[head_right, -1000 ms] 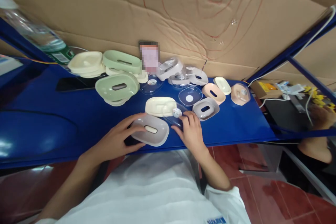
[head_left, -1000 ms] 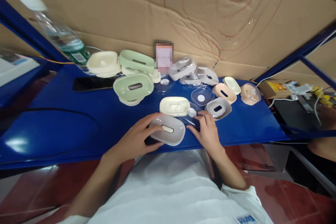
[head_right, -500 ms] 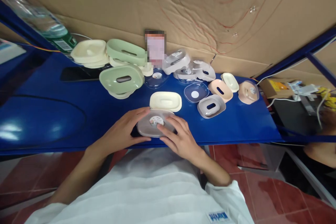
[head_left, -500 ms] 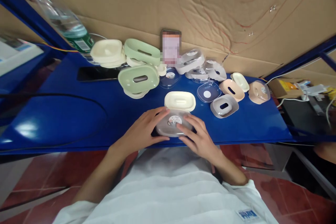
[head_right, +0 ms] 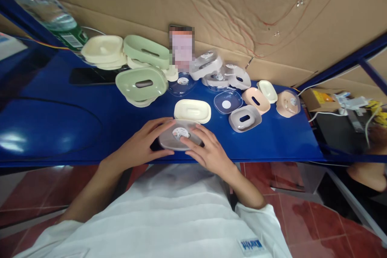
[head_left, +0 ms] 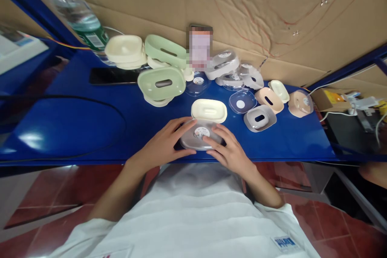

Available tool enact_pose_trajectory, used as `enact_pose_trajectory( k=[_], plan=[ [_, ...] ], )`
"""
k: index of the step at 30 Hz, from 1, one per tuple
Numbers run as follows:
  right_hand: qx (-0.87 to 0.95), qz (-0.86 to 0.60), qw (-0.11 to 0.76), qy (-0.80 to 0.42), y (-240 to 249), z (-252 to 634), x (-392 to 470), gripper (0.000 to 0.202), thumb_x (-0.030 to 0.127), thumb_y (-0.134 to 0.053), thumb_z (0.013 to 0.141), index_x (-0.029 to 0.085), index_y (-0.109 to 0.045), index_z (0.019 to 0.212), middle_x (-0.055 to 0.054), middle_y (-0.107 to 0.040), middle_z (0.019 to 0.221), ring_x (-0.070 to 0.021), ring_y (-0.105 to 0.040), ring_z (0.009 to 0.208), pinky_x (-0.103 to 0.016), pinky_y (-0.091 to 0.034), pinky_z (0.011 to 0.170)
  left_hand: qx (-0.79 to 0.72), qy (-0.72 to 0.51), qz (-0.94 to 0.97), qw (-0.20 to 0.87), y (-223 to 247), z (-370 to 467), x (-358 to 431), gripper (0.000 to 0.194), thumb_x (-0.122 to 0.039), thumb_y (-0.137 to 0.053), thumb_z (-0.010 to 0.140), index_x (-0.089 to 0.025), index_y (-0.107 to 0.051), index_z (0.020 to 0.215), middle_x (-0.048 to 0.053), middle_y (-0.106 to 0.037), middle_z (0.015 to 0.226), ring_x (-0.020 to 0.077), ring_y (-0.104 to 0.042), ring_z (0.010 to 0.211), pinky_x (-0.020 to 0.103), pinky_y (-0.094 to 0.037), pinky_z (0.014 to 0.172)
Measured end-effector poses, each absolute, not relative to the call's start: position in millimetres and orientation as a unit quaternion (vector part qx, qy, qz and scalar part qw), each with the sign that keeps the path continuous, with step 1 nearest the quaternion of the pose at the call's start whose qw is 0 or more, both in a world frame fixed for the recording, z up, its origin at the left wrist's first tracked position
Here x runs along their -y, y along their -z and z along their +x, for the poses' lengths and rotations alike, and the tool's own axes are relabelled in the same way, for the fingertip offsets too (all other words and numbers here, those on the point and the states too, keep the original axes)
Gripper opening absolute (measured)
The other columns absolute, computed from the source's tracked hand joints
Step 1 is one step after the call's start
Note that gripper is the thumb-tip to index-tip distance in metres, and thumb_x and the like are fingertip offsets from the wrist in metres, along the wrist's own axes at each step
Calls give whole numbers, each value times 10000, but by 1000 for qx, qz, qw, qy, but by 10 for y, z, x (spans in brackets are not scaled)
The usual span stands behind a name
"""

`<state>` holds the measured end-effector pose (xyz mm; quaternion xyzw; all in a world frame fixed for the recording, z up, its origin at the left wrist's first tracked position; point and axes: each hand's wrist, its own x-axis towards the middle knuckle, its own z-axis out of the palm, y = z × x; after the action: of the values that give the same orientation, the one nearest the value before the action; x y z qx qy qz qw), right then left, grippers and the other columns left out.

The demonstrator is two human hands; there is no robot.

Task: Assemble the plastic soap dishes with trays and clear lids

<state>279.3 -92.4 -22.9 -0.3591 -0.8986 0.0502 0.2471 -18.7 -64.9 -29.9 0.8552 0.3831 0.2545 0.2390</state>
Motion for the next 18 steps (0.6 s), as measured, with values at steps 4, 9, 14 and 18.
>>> enact_pose_trajectory(
  k=[4, 9, 14, 18],
  plan=[
    [900, -364, 235, -45, 229, 2801, 920, 427, 340, -633, 1100, 280, -656, 1522, -141, -587, 1555, -340, -433, 1589, -562, -499, 1255, -393, -253, 846, 257, 317, -204, 658, 877, -613, -691, 1021, -365, -268, 1748, 115, -463, 1696, 323, -486, 1534, 503, -451, 1276],
    [901, -382, 197, -51, 244, 2794, 930, 498, 314, -665, 1081, 325, -602, 1575, -121, -382, 1754, -379, -234, 1688, -622, -438, 1288, -404, -254, 838, 265, 363, -207, 650, 899, -665, -695, 996, -378, -289, 1744, 105, -469, 1703, 341, -491, 1533, 522, -449, 1277],
    [900, -360, 228, -87, 255, 2828, 934, 610, 244, -674, 1069, 333, -503, 1648, -95, -242, 1824, -361, -198, 1701, -597, -429, 1306, -399, -246, 840, 275, 368, -199, 645, 935, -693, -689, 985, -359, -270, 1751, 128, -475, 1693, 356, -488, 1536, 538, -443, 1273],
    [892, -363, 236, -124, 189, 3087, 1127, 704, 204, -663, 1070, 399, -404, 1695, -75, -265, 1816, -362, -233, 1691, -643, -434, 1291, -388, -234, 845, 283, 325, -194, 645, 1082, -743, -723, 930, -323, -187, 1770, 150, -452, 1715, 378, -506, 1522, 543, -467, 1250]
  ],
)
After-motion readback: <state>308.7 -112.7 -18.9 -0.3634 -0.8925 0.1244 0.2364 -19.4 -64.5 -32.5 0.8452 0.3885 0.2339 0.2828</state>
